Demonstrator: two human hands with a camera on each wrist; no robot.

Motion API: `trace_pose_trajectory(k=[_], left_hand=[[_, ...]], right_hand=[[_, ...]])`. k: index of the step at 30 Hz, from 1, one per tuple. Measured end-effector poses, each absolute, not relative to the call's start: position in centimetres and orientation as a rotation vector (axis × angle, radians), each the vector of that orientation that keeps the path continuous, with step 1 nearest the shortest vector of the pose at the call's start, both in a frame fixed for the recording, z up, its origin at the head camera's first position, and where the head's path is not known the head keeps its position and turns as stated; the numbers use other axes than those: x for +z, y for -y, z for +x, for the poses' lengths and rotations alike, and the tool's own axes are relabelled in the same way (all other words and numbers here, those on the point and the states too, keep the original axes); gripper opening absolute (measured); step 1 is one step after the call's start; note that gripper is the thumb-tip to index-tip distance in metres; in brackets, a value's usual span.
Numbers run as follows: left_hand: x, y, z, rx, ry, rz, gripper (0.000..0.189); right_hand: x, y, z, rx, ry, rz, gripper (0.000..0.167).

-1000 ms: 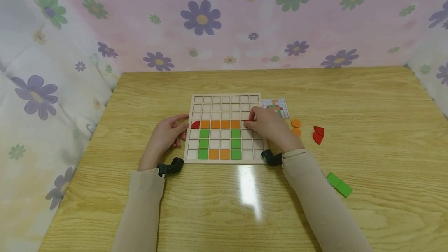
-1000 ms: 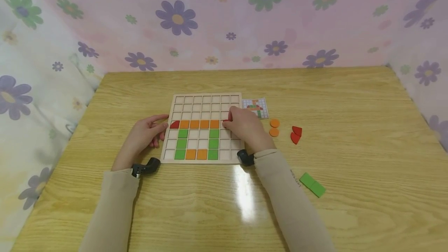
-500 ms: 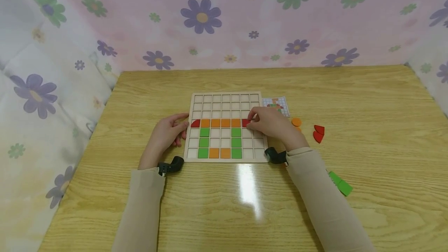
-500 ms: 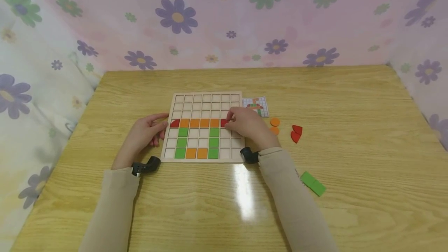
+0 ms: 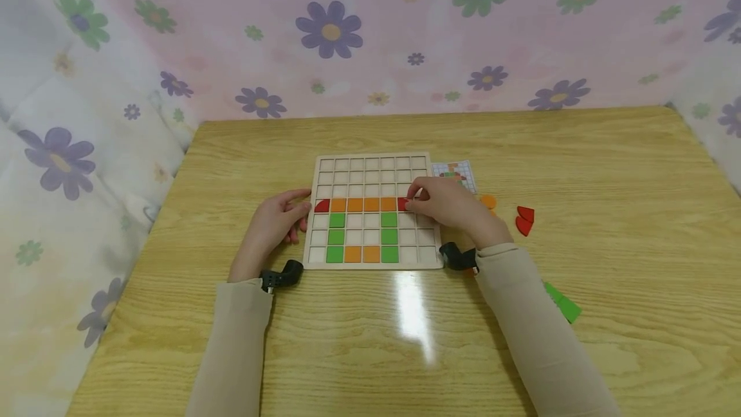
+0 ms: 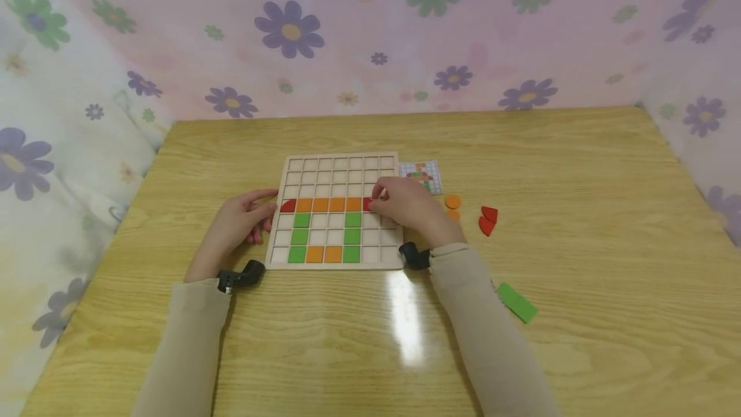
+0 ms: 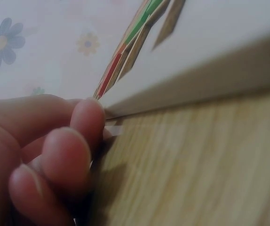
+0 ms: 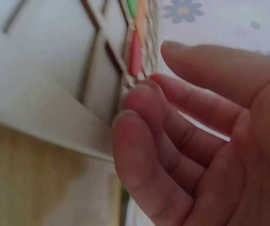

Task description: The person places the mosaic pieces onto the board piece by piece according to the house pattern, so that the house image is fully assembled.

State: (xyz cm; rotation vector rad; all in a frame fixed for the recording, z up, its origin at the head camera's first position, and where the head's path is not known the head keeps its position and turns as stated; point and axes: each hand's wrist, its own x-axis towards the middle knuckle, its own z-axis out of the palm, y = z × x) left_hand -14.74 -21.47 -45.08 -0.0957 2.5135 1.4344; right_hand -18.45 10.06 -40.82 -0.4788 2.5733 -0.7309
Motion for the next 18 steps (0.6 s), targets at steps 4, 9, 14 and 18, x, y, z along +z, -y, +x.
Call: trace_pose_trajectory(k=[4,9,14,18], left_hand=[[-45.2,21.6,-14.7,1.437,-2.510,-0.093,0.039],[-45.4,21.5,-14.8,1.446,-2.496,-0.097,0.040],[-45.5,21.5,-14.9,1.445,-2.492,-0.094,0.040],[-45.4,21.5,-14.9,1.430,-2.499,-0.107,0.040]], right_hand=[[-40.1,-10.7,-18.4,-0.769,-2.558,-0.531,0.021],[-38.5,-11.8,-18.0,-0.844,-2.519,-0.545,0.031],[-37.0,-12.9,-17.4,-0.896,-2.552,-0.530,0.035],[-36.4,-14.0,-16.6,-0.901,-2.584,-0.523,0.036]])
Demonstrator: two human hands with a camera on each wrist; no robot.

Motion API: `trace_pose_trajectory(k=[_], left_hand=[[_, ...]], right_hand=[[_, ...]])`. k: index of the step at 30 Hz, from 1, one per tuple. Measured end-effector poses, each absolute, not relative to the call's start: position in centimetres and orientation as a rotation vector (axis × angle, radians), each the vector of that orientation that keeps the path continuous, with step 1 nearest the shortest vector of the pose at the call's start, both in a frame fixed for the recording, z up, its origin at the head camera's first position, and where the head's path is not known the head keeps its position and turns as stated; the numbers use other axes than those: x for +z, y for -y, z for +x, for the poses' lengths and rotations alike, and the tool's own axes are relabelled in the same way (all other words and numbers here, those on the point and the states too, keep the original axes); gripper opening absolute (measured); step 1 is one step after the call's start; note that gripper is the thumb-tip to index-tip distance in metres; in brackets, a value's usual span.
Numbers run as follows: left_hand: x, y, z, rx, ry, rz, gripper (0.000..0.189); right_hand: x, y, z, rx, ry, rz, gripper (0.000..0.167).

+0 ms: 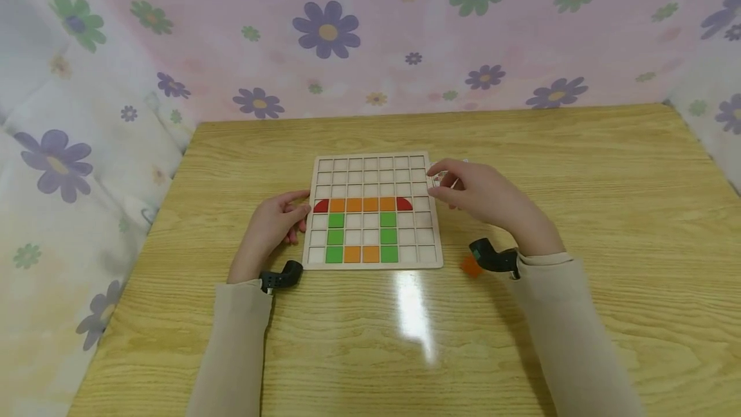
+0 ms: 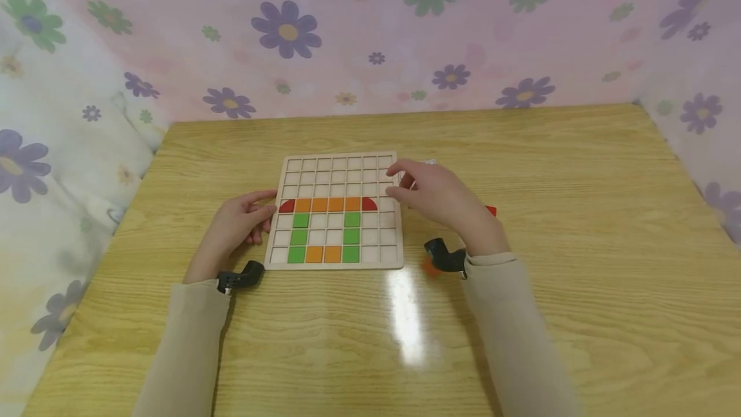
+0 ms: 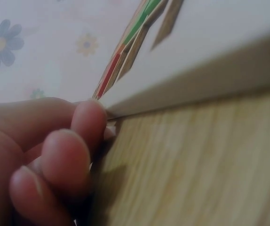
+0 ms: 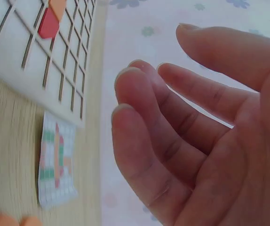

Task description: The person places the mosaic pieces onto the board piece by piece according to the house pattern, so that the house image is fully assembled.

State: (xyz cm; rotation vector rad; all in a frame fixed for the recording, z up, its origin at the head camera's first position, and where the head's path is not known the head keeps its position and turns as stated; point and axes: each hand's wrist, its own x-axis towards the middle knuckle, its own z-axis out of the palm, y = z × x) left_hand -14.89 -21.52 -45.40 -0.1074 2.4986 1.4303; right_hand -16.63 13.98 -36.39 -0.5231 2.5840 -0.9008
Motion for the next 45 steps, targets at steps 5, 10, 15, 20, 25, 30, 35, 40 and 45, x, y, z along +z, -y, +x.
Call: trace_pose_trajectory(k=[5,10,15,20,25,30,35,40,45], left_hand=[[-45.2,21.6,-14.9,1.405,-2.502,-0.119,0.041],[-45.1,21.7,-14.9,1.384,-2.514,-0.116,0.040],[-45.1,21.6,-14.8,1.407,-2.495,-0.113,0.041],[-45.2,21.5,-14.8,1.445,-2.486,-0.109,0.040],[-45.1,21.5,-14.8,1.445,-2.480,-0.116,0.040],[-45.2,21.5,-14.8,1.447,-2.479,-0.123,0.040],[-45.2,21.5,-14.9,1.447,-2.471,-0.134,0.040],[-45.2,21.5,-14.9,1.437,-2.479,-0.129,0.041],[-45.2,21.5,-15.0,1.450,-2.467,-0.138,0.039]], right_hand=[[-36.0,-15.6,-15.7,-0.889,-2.619,-0.482,0.037],[-36.4,-17.0,-15.1,-0.833,-2.650,-0.509,0.039],[-37.1,-18.4,-14.4,-0.786,-2.658,-0.533,0.040],[-37.6,-19.6,-13.7,-0.707,-2.660,-0.558,0.045],[-38.2,-20.3,-13.2,-0.663,-2.676,-0.564,0.042],[-38.8,-21.3,-13.0,-0.594,-2.675,-0.601,0.038],[-39.7,-22.7,-12.3,-0.542,-2.672,-0.610,0.037],[-40.3,-24.4,-11.0,-0.553,-2.674,-0.570,0.038],[-40.6,-26.4,-9.1,-0.529,-2.694,-0.425,0.045]])
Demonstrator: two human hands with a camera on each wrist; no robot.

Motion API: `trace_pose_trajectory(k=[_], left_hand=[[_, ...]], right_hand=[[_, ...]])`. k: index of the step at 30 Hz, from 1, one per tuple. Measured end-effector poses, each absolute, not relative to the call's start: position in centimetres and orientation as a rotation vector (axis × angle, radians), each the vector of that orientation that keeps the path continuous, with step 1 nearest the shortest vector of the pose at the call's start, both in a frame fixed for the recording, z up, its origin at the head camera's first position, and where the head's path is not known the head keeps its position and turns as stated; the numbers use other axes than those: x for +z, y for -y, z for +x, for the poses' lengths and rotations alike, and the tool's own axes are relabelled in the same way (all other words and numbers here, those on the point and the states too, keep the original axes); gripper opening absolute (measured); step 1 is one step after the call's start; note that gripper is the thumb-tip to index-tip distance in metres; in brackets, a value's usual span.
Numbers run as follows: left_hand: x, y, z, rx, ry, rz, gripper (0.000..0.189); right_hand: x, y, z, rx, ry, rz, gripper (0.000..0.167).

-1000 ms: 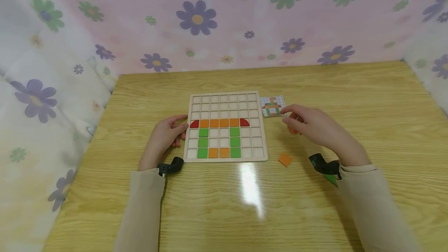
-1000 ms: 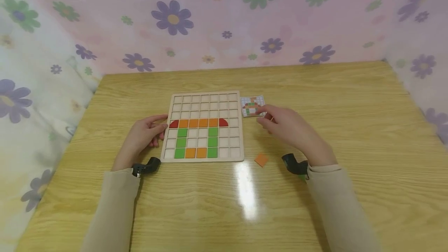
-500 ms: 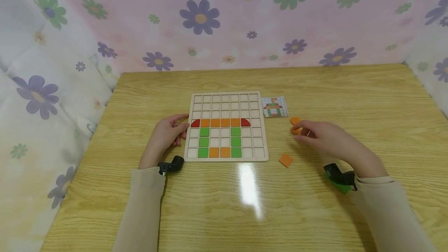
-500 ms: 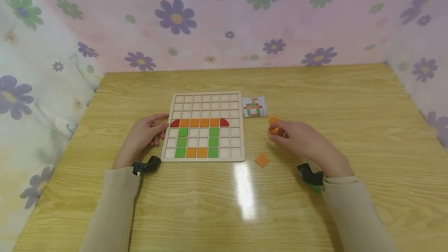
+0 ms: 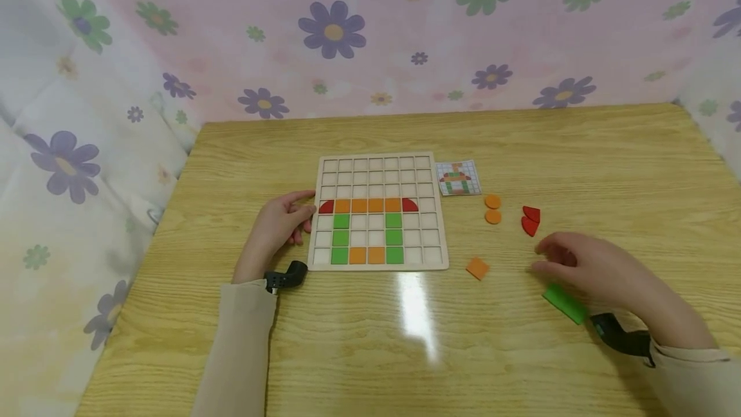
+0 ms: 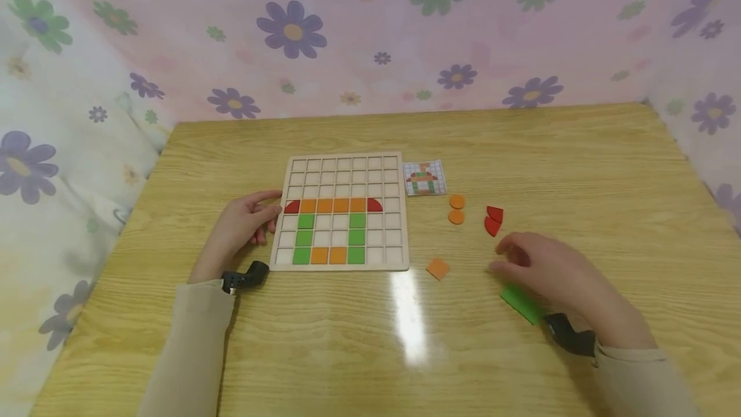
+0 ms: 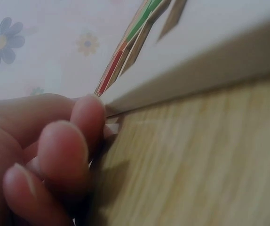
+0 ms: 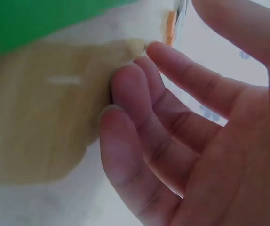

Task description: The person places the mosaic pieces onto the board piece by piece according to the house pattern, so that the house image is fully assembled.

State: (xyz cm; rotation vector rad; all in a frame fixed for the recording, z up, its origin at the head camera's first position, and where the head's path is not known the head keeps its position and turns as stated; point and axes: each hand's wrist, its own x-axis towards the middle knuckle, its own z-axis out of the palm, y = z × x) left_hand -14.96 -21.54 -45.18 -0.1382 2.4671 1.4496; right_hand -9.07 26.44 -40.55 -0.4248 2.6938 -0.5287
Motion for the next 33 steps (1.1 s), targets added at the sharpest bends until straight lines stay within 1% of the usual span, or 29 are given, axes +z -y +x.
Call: trace_pose_trajectory(k=[5,9,13,15,19,21,25,27,30,33], left_hand=[[-45.2,21.6,-15.0,1.451,-2.468,-0.133,0.040],[-45.0,21.5,-15.1,1.441,-2.478,-0.124,0.041],[-44.9,21.5,-15.1,1.423,-2.490,-0.127,0.041],[-45.0,21.5,-15.0,1.414,-2.488,-0.127,0.041],[-45.0,21.6,-14.9,1.408,-2.491,-0.122,0.041],[-44.9,21.8,-14.9,1.408,-2.500,-0.111,0.041],[-44.8,21.9,-14.9,1.409,-2.515,-0.109,0.040],[-45.0,21.8,-15.0,1.416,-2.510,-0.102,0.040],[-45.1,21.6,-15.0,1.428,-2.502,-0.091,0.041],[-45.1,21.6,-14.9,1.427,-2.503,-0.087,0.041]], right_hand=[[-41.0,-28.3,-6.6,-0.498,-2.652,-0.286,0.059],[-41.4,-29.3,-4.8,-0.516,-2.586,-0.232,0.071],[-41.7,-29.2,-4.0,-0.542,-2.572,-0.215,0.080],[-41.7,-28.8,-3.9,-0.536,-2.588,-0.220,0.080],[-41.6,-28.2,-4.1,-0.503,-2.621,-0.227,0.072],[-41.5,-27.8,-4.3,-0.472,-2.664,-0.250,0.063],[-41.5,-26.7,-4.3,-0.434,-2.800,-0.341,0.038],[-41.5,-26.1,-4.4,-0.425,-2.855,-0.388,0.029],[-41.5,-25.4,-4.7,-0.416,-2.886,-0.431,0.025],[-41.5,-24.8,-5.1,-0.407,-2.883,-0.438,0.025]])
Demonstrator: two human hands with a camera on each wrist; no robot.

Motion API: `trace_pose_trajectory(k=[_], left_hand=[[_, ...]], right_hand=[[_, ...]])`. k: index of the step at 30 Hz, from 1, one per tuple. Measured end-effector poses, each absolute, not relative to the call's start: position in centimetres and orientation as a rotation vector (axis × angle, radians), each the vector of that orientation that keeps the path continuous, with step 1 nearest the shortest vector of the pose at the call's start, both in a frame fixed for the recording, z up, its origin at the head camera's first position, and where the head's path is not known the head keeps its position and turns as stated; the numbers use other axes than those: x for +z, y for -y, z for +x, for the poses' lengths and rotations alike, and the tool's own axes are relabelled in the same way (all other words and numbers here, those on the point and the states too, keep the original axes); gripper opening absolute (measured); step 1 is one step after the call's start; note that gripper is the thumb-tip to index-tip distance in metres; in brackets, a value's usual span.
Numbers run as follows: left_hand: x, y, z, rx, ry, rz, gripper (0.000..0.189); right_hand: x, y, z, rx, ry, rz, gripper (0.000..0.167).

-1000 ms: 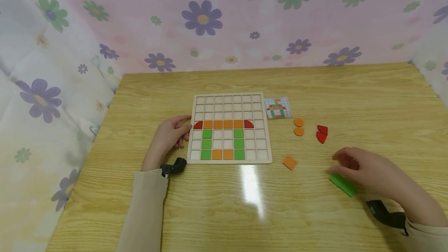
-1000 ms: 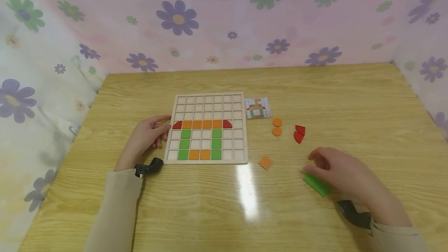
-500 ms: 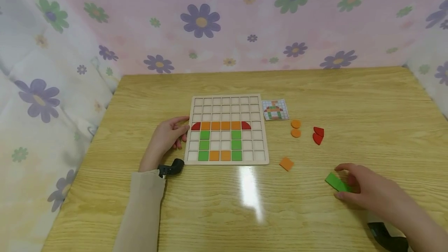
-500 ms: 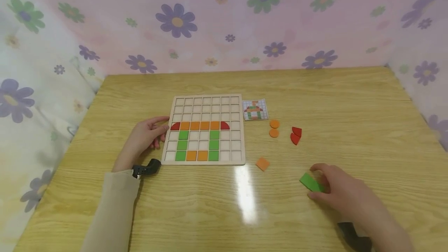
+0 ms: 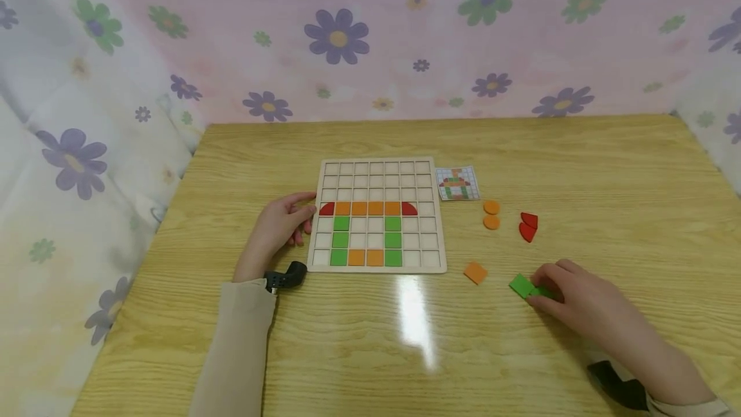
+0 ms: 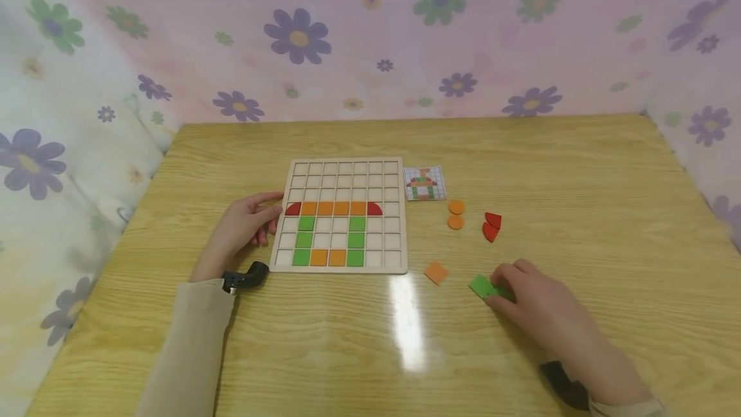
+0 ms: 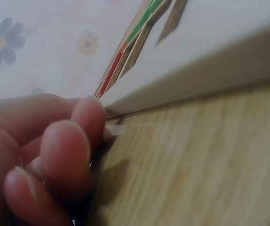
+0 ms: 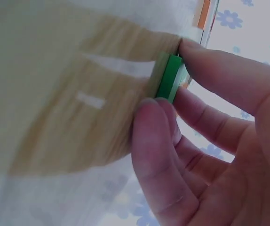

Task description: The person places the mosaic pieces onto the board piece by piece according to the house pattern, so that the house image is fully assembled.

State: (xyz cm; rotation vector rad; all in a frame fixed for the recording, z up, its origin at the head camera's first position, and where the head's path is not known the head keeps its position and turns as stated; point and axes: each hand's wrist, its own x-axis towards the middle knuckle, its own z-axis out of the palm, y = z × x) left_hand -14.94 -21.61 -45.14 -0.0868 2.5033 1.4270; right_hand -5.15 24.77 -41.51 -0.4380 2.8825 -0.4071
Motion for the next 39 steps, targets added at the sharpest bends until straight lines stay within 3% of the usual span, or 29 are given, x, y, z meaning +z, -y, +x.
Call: trace_pose_trajectory(k=[10,18,39], left_hand=[[-45.0,21.3,-15.3,1.441,-2.506,-0.065,0.041],[-45.1,21.5,-15.1,1.445,-2.497,-0.093,0.041],[-45.1,21.6,-14.8,1.455,-2.478,-0.100,0.042]], right_hand=[[-41.1,-23.2,-5.8,-0.372,-2.900,-0.397,0.024],[-41.0,-21.7,-6.1,-0.361,-2.950,-0.549,0.025],[-40.8,-23.1,-8.7,-0.559,-2.716,-0.505,0.024]])
